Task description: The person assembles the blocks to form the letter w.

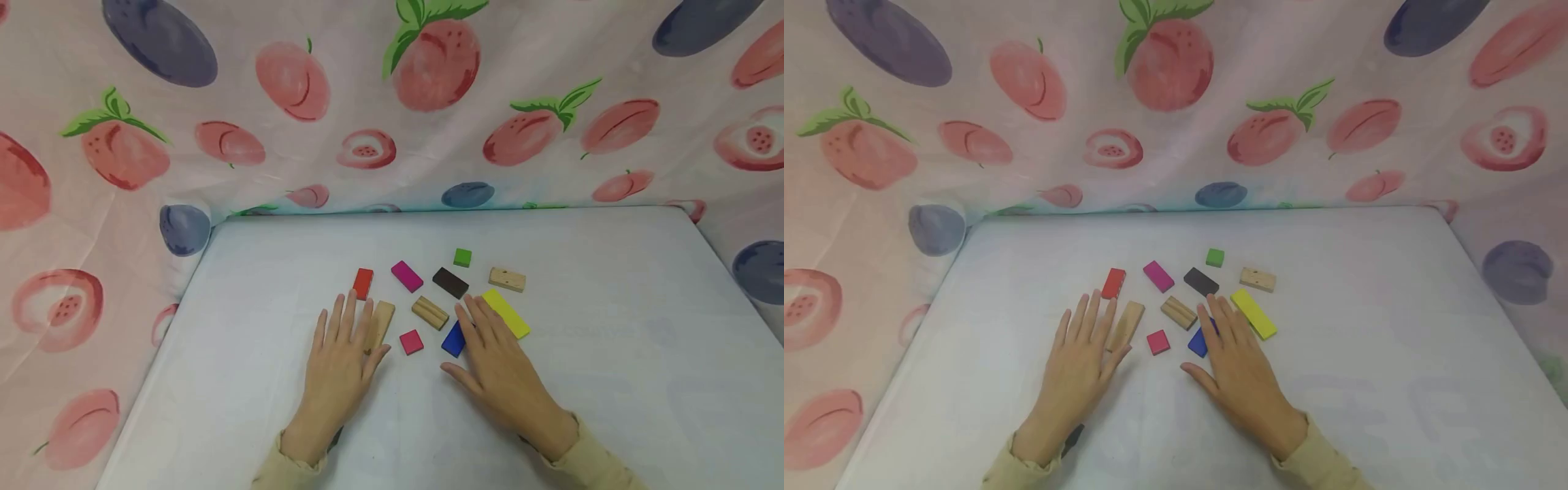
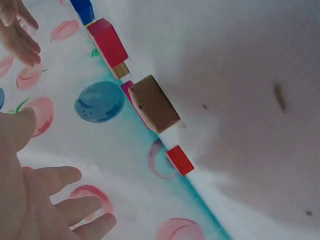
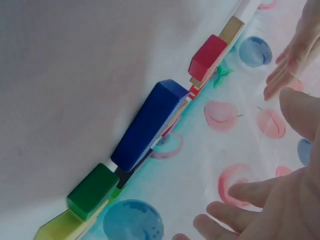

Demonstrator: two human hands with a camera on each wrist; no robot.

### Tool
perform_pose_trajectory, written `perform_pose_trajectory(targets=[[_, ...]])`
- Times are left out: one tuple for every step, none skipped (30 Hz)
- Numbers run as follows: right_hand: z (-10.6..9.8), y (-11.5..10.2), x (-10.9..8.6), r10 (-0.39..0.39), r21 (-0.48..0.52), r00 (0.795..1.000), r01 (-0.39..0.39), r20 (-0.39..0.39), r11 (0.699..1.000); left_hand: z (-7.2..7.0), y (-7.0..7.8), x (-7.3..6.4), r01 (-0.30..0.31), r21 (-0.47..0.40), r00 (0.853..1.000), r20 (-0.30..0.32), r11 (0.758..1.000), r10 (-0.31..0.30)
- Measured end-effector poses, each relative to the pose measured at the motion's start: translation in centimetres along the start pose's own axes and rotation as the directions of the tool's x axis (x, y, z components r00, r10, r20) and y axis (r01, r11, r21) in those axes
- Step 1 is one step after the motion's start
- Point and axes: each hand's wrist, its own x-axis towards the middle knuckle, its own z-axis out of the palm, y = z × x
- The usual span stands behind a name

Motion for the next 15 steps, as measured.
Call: perform_pose_trajectory(targets=[[0.0,0.0,0.1,-0.003,0.002,1.000,0.003,-0.001,1.000,0.0,-0.1,0.1,-0.001,-0.002,1.000,-0.005,1.000,0.001],[0.0,-0.1,0.2,-0.008,0.002,1.000,0.008,-0.004,1.000,0.0,-0.2,0.1,-0.001,-0.006,1.000,-0.007,1.000,0.001],[0.0,-0.2,0.3,-0.012,0.004,1.000,0.012,-0.003,1.000,0.0,-0.3,0.1,-0.001,-0.009,1.000,-0.010,1.000,0.001],[0.0,-0.3,0.5,-0.017,0.007,1.000,0.017,-0.003,1.000,-0.1,-0.4,0.1,-0.001,-0.013,1.000,-0.011,1.000,0.001],[0.0,-0.4,0.6,-0.023,0.010,1.000,0.023,-0.001,1.000,-0.1,-0.5,0.1,-0.001,-0.018,1.000,-0.015,1.000,0.001],[0.0,-0.5,0.8,-0.030,0.013,1.000,0.030,-0.002,0.999,-0.1,-0.6,0.0,-0.001,-0.023,1.000,-0.018,1.000,0.000],[0.0,-0.6,0.9,-0.036,0.015,0.999,0.037,-0.004,0.999,-0.1,-0.7,0.1,0.000,-0.029,1.000,-0.021,1.000,0.000],[0.0,-0.6,1.0,-0.042,0.015,0.999,0.042,-0.006,0.999,0.0,-0.7,0.1,-0.002,-0.033,1.000,-0.027,0.999,0.001],[0.0,-0.7,1.1,-0.047,0.016,0.999,0.047,-0.009,0.999,0.0,-0.8,0.1,-0.005,-0.037,0.999,-0.033,0.999,0.004],[0.0,-0.7,1.2,-0.052,0.017,0.999,0.053,-0.013,0.998,0.0,-0.9,0.2,-0.008,-0.039,0.999,-0.040,0.999,0.007],[0.0,-0.7,1.3,-0.057,0.017,0.998,0.058,-0.016,0.998,0.1,-0.9,0.3,-0.011,-0.041,0.999,-0.047,0.999,0.009],[-0.1,-0.8,1.4,-0.062,0.017,0.998,0.062,-0.017,0.998,0.1,-0.9,0.3,-0.013,-0.044,0.998,-0.054,0.999,0.011],[-0.1,-0.8,1.5,-0.065,0.020,0.998,0.066,-0.017,0.998,0.1,-1.0,0.4,-0.014,-0.047,0.998,-0.061,0.999,0.011],[-0.1,-0.8,1.6,-0.069,0.023,0.997,0.069,-0.017,0.997,0.2,-1.0,0.5,-0.015,-0.050,0.998,-0.068,0.999,0.012],[-0.1,-0.8,1.7,-0.071,0.027,0.997,0.072,-0.017,0.997,0.2,-1.1,0.6,-0.015,-0.053,0.997,-0.071,0.998,0.011]])
